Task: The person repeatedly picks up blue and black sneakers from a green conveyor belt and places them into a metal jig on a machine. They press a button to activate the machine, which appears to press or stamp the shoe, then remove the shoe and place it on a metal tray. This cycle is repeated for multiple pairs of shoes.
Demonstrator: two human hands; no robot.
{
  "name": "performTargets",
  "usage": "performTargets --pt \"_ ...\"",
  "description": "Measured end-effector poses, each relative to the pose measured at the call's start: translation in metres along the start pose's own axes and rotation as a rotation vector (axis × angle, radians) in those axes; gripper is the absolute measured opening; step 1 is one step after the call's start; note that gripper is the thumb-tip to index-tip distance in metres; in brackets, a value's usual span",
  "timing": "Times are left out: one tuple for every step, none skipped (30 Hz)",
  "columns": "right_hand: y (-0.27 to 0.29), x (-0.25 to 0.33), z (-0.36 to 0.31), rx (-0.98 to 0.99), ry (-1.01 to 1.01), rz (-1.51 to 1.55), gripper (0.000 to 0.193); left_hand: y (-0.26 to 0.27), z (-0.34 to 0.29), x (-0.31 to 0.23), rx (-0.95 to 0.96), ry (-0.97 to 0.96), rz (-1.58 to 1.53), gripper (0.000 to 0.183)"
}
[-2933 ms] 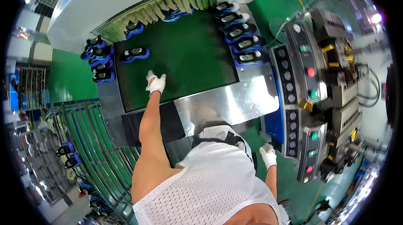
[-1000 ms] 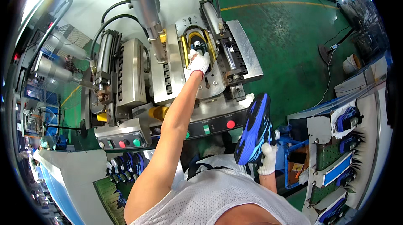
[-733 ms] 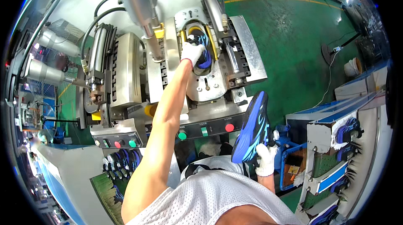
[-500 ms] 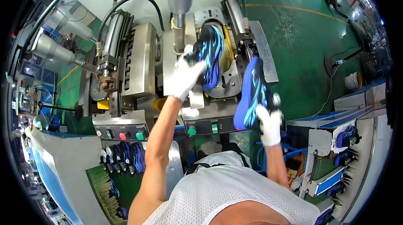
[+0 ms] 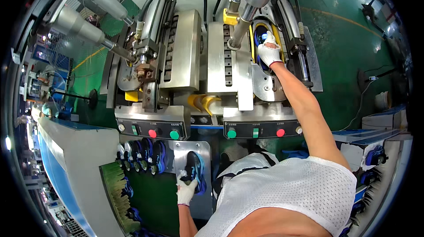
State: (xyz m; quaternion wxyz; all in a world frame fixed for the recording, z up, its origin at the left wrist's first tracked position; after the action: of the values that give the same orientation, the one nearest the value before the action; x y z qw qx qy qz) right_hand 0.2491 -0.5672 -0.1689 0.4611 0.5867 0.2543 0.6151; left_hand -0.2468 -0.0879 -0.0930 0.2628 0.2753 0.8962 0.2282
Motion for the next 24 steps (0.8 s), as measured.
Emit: performTargets --pt "0.0 0.003 -0.001 -0.022 0.019 0.026 0.052 -0.011 0.01 0.019 -0.037 0.004 -0.068 0.083" --pt "-0.002 0.011 0.0 -0.04 0.054 0.062 0.053 -0.024 0.021 0.034 -0.114 0.016 -0.067 0.082" --pt "0.008 0.012 0.001 -0.073 0.078 0.096 0.054 -0.036 0.038 0.047 -0.19 0.013 -0.056 0.081" --pt "0.017 0.015 0.001 -0.062 0.048 0.099 0.052 -0.054 0.078 0.072 -0.244 -0.065 -0.097 0.081" --pt "0.021 0.005 0.012 0.23 -0.004 -0.128 0.046 -0.074 0.1 0.095 -0.3 -0.126 -0.145 0.082" --pt "0.028 -0.012 0.02 0.515 -0.003 -0.364 0.045 -0.075 0.099 0.07 -0.256 -0.012 -0.125 0.083" --pt "0.029 -0.004 0.018 0.294 -0.159 -0.206 0.046 -0.095 0.122 0.097 -0.117 0.132 -0.066 0.086" --pt "0.048 0.026 0.005 0.523 -0.093 -0.182 0.05 -0.099 0.113 0.085 -0.123 0.172 -0.246 0.085" --pt "0.065 0.073 -0.025 0.507 -0.096 -0.158 0.054 -0.111 0.122 0.107 -0.045 0.219 -0.113 0.06" --pt "0.07 0.058 -0.043 0.481 -0.094 -0.092 0.054 -0.102 0.115 0.088 -0.191 0.117 -0.174 0.058" --pt "0.089 0.103 -0.093 0.583 -0.201 -0.175 0.06 -0.095 0.096 0.075 -0.348 0.04 -0.237 0.057" --pt "0.072 0.092 -0.142 0.237 0.125 0.214 0.062 -0.097 0.101 0.079 -0.358 -0.043 -0.264 0.06" --pt "0.09 0.149 -0.206 0.148 0.417 0.39 0.069 -0.101 0.105 0.089 -0.378 -0.116 -0.276 0.062" --pt "0.083 0.167 -0.259 0.228 0.498 0.31 0.072 -0.101 0.109 0.093 -0.357 -0.174 -0.347 0.06" --pt "0.068 0.17 -0.302 0.292 0.563 0.233 0.075 -0.099 0.115 0.095 -0.335 -0.246 -0.4 0.058" --pt "0.044 0.172 -0.335 0.424 0.616 0.072 0.077 -0.102 0.114 0.097 -0.337 -0.244 -0.392 0.062" --pt "0.02 0.171 -0.37 0.535 0.647 -0.108 0.079 -0.1 0.115 0.103 -0.322 -0.265 -0.379 0.065" --pt "-0.009 0.159 -0.388 0.552 0.617 -0.419 0.081 -0.099 0.119 0.111 -0.262 -0.295 -0.348 0.069" --pt "-0.026 0.149 -0.396 0.553 0.583 -0.733 0.084 -0.111 0.129 0.126 -0.185 -0.275 -0.292 0.084" --pt "-0.02 0.149 -0.394 0.399 0.722 -0.671 0.088 -0.077 0.116 0.124 0.051 -0.285 -0.208 0.097" --pt "-0.011 0.157 -0.4 0.545 0.546 -0.557 0.091 -0.029 0.094 0.118 0.286 -0.284 -0.117 0.11" --pt "-0.01 0.168 -0.405 0.562 0.557 -0.55 0.093 -0.006 0.09 0.132 0.177 -0.369 -0.136 0.109" --pt "-0.01 0.179 -0.408 0.574 0.575 -0.543 0.095 -0.011 0.115 0.161 -0.052 -0.478 -0.16 0.103" --pt "-0.018 0.18 -0.419 0.611 0.661 -0.498 0.101 0.016 0.125 0.174 -0.185 -0.526 -0.184 0.097"
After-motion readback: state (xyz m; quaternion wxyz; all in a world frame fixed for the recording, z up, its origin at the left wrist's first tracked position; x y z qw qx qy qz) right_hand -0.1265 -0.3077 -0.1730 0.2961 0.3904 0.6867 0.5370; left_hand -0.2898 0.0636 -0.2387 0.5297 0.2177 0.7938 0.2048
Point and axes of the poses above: each hand's wrist, its own z-axis towards the middle knuckle, its own y-axis out of the back of the hand, x = y × z, the point moved 1 cm from there along z, towards the middle knuckle, and after that the axes turned 15 degrees about x, right-handed, at the moved point
